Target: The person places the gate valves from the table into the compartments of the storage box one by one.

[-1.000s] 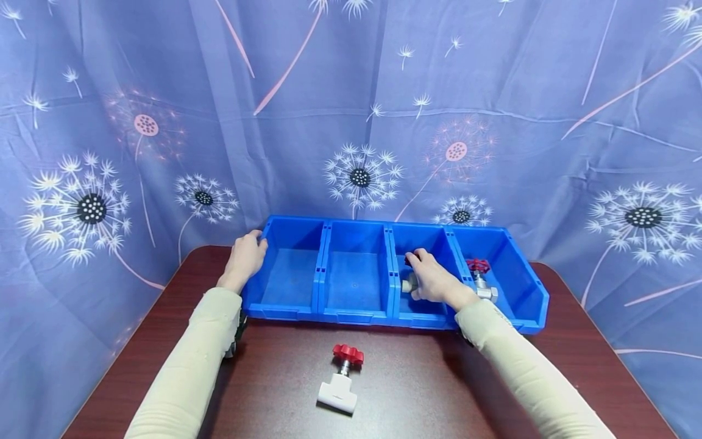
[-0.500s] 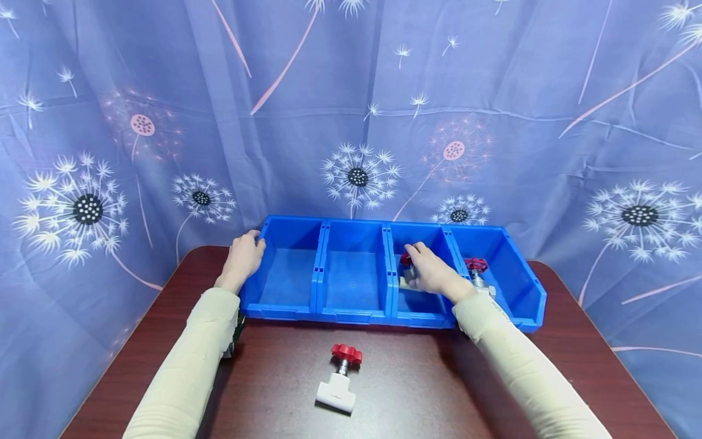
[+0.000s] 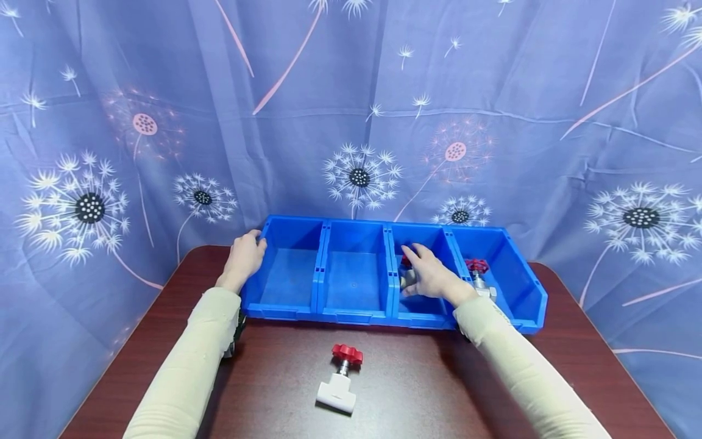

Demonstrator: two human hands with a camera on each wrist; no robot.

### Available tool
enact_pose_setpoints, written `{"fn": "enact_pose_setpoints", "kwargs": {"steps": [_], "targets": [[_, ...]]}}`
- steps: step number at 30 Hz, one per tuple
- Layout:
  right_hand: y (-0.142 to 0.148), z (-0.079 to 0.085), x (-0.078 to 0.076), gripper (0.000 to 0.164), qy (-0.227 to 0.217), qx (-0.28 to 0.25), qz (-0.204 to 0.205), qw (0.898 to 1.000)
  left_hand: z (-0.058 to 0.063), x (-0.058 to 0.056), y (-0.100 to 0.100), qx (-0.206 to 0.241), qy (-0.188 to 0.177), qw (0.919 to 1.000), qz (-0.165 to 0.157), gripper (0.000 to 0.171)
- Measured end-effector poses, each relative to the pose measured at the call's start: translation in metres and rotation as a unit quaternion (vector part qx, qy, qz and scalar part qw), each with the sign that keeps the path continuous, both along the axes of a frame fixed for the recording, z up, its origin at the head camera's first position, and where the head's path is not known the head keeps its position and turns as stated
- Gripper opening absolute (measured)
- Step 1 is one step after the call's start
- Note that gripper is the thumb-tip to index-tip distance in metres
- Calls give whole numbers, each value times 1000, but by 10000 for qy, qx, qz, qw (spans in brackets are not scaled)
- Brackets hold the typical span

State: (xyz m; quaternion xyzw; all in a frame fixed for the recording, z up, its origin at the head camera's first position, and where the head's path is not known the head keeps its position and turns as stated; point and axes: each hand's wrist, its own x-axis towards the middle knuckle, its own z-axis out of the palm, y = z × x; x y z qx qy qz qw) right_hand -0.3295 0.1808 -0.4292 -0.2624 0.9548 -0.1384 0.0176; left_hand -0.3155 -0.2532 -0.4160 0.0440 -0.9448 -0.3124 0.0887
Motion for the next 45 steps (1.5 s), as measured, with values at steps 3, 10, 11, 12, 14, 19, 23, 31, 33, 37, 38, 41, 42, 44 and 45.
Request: {"fn": "enact_pose_setpoints", "kwargs": {"steps": [3,10,11,12,14,19,23,31,33,37,38,41,42,44,45], "targets": [[0,1,1,112,50,59,25,10000,0,0,0,20,14,10000,-7,46],[2,13,8,113,319,226,176,9991,2,2,0,7,48,10000,-15,45],[2,15,9,113,320,222,188,9991,2,2,0,5,54,10000,-13,45],[3,18,11,113,321,223,197,9990,2,2,0,6,55,10000,-8,45],[5,24,14,112,328,234,221,9989,3,1,-1,-4,66,10000,-11,45],[11,36,22,109,555,392,312,9972,3,2,-2,12,72,10000,-24,46],[16,46,29,106,667,502,343,9959,3,3,-2,72,38,10000,-35,46],[30,55,40,95,856,520,284,9946,1,2,-4,118,43,9999,-1,46],[34,56,41,93,867,508,234,9947,2,3,-3,130,48,9999,-5,46],[44,58,44,92,879,463,153,9949,2,3,-2,138,46,9999,-20,46],[47,59,44,92,880,451,127,9950,2,3,-1,138,50,9999,-21,45],[56,61,46,91,881,413,55,9952,2,2,0,172,50,9998,-16,46],[58,62,47,91,890,401,32,9952,2,2,0,177,53,9998,-13,45],[64,63,48,92,877,375,-34,9954,2,2,1,174,71,9998,-18,45],[67,64,49,92,862,365,-66,9956,2,2,1,173,72,9998,-13,45]]}}
